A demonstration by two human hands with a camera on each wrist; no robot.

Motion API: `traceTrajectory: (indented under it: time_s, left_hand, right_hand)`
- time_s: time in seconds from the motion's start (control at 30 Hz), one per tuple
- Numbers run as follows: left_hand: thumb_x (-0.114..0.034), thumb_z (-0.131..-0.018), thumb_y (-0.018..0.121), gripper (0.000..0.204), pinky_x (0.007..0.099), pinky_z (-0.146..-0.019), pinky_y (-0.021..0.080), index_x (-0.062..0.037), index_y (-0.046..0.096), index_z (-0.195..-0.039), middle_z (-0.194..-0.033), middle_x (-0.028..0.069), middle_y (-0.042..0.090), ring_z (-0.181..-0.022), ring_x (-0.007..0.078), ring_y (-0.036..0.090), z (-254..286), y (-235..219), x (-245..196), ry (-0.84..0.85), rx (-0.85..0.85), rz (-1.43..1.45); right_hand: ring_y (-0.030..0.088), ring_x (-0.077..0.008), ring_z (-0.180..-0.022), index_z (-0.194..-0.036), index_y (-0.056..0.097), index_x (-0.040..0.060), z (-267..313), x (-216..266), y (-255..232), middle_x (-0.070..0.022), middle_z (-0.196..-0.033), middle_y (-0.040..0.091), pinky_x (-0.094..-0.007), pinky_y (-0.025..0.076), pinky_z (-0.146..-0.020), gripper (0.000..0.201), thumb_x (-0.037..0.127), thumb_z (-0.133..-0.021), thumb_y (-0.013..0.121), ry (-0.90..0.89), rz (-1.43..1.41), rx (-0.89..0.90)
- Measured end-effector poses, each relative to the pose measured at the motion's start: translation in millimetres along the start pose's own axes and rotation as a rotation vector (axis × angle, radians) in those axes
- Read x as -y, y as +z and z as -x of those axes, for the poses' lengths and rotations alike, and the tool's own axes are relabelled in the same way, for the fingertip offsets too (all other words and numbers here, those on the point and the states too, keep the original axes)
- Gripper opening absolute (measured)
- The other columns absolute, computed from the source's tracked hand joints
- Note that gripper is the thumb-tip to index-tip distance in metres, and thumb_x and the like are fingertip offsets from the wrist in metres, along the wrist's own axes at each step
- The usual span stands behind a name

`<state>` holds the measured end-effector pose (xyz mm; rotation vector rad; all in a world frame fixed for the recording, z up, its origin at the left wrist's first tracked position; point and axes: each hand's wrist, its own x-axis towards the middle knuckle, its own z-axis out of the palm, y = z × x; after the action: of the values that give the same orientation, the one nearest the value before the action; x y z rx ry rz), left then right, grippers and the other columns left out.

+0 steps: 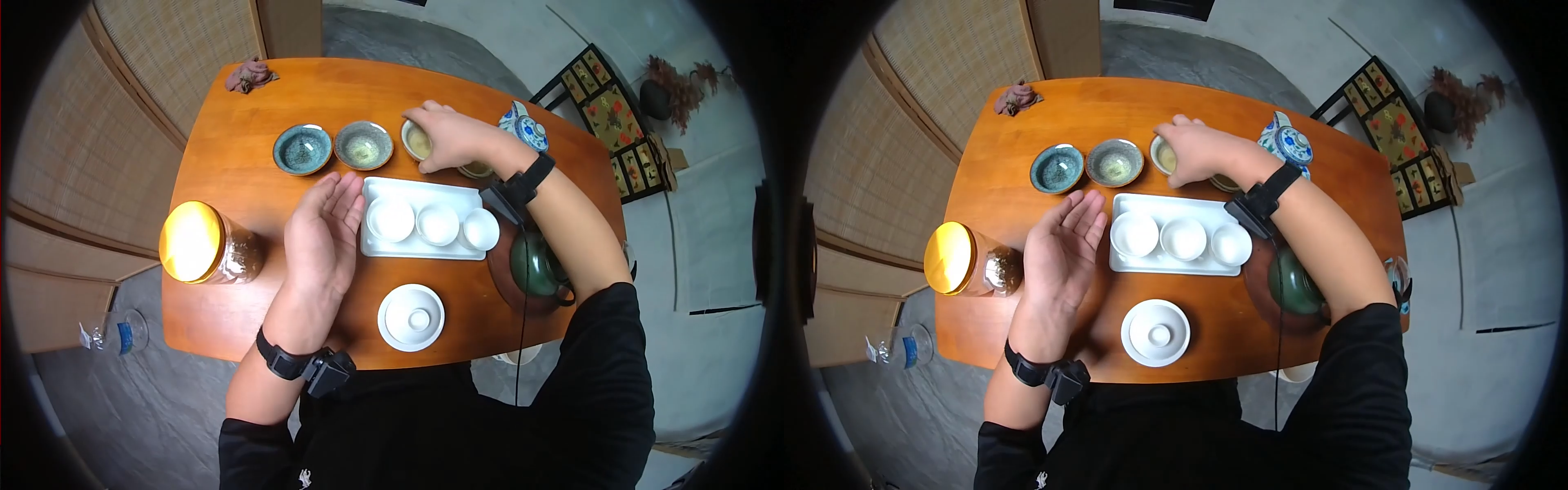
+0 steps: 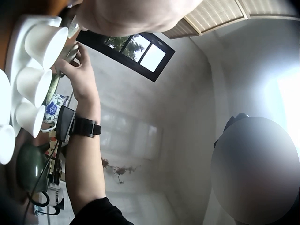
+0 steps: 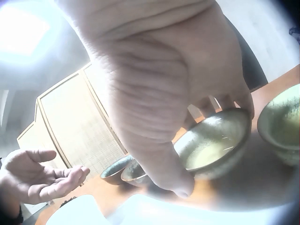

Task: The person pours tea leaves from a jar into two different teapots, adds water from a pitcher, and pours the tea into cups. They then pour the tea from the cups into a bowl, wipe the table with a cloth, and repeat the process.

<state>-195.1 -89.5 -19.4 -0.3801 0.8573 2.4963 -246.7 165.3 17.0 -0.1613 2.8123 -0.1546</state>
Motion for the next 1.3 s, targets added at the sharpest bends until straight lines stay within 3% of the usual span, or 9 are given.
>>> traceTrajectory:
  time_s: [0.17,0.3,0.4,0.5,0.6,1.17,1.3]
  left_hand:
    - [-0.024,-0.102,0.058,0.044,0.039,-0.108,0.046,0.0058,0.046,-0.133,-0.132,0.0206,0.055,-0.127,0.0283,0.056,1,29,-6,0.044,0.12,-0.003]
    - [-0.032,-0.103,0.058,0.043,0.0393,-0.106,0.047,0.0021,0.047,-0.127,-0.131,0.0194,0.055,-0.125,0.0293,0.056,-8,51,-4,-0.052,0.275,0.023]
    - [-0.033,-0.103,0.057,0.056,0.0416,-0.107,0.05,0.0091,0.042,-0.137,-0.137,0.0248,0.054,-0.126,0.0324,0.058,-19,54,4,-0.086,0.317,0.014]
    - [-0.033,-0.103,0.058,0.053,0.0409,-0.105,0.052,0.0081,0.043,-0.134,-0.134,0.0244,0.055,-0.123,0.0317,0.059,-20,54,12,-0.112,0.285,0.003]
    - [-0.033,-0.103,0.058,0.035,0.0391,-0.102,0.049,-0.0013,0.052,-0.118,-0.127,0.0185,0.057,-0.12,0.0281,0.058,-17,52,16,-0.143,0.258,-0.002]
    - [-0.029,-0.103,0.058,0.032,0.038,-0.102,0.051,-0.0004,0.054,-0.117,-0.124,0.0184,0.06,-0.119,0.0262,0.061,-12,37,15,-0.125,0.206,-0.02]
    - [-0.029,-0.104,0.057,0.032,0.0381,-0.102,0.05,0.0002,0.053,-0.117,-0.126,0.0183,0.059,-0.12,0.0261,0.06,-12,36,16,-0.132,0.201,-0.015]
  right_hand:
    - [0.052,-0.0389,-0.13,-0.149,0.043,0.0037,24,-13,-27,-0.0209,-0.14,0.05,-0.0418,0.047,-0.108,0.091,0.025,-0.07,0.083,-0.002,-0.032,-0.109]
    - [0.05,-0.0377,-0.132,-0.149,0.045,0.0072,50,-26,-41,-0.0174,-0.141,0.05,-0.0422,0.048,-0.108,0.091,0.023,-0.068,0.082,0.036,-0.003,-0.119]
    - [0.05,-0.0373,-0.132,-0.149,0.046,0.0097,66,-38,-43,-0.0154,-0.141,0.051,-0.0429,0.048,-0.108,0.091,0.02,-0.066,0.082,0.072,0.034,-0.103]
    - [0.049,-0.0378,-0.13,-0.149,0.048,0.0113,75,-49,-39,-0.0151,-0.14,0.051,-0.0432,0.048,-0.108,0.091,0.017,-0.065,0.083,0.099,0.055,-0.065]
    - [0.049,-0.038,-0.13,-0.148,0.049,0.0132,80,-52,-35,-0.0147,-0.139,0.051,-0.0428,0.048,-0.109,0.091,0.014,-0.064,0.084,0.114,0.072,-0.037]
    - [0.048,-0.0366,-0.128,-0.139,0.058,0.0159,69,-71,-9,-0.0113,-0.135,0.052,-0.044,0.046,-0.108,0.084,-0.005,-0.06,0.079,-0.022,0.251,-0.088]
    - [0.049,-0.0344,-0.129,-0.138,0.06,0.0172,67,-76,-3,-0.0113,-0.135,0.053,-0.0479,0.047,-0.102,0.076,0.0,-0.067,0.081,-0.095,0.361,-0.156]
